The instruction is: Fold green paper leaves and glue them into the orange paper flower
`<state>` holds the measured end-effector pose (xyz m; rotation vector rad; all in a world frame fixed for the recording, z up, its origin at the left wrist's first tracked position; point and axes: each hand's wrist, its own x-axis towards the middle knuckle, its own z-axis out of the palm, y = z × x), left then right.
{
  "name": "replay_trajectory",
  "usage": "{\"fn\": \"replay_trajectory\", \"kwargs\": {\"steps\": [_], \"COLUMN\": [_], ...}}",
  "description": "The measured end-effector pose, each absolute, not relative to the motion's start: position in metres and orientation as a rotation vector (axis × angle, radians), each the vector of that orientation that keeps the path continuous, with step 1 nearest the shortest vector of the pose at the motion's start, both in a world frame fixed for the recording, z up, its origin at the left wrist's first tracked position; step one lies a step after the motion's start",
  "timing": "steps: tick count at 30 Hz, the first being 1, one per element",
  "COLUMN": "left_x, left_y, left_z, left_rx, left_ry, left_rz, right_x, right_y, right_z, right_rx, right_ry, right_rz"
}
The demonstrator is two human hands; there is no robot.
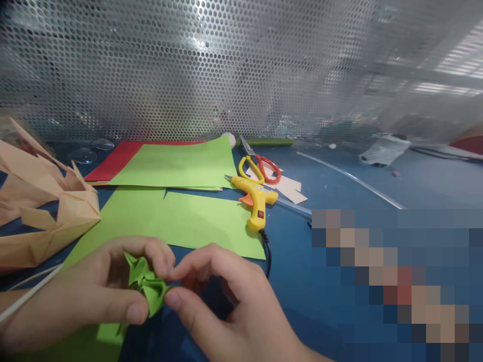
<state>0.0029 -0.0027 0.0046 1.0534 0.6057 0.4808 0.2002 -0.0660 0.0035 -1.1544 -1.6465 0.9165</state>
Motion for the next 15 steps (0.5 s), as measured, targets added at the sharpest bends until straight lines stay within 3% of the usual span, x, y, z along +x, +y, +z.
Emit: {"fn": "replay_trajectory", "kwargs": {"steps": [8,15], "left_x": [0.003,0.003], "left_y": [-0.005,-0.008], "left_z": [-0.012,-0.006], "left_rx": [1.072,1.592], "left_ry": [0.594,0.851], "left_rz": [0.761,1.042], "right_x": [0.201,0.202], "right_y": [-0.069,-0.066], "right_z": [0.001,0.001], "right_rx": [-1.125,-1.151], "right_ry": [-1.453,-1.568], "right_rz": [1.065,0.92]}}
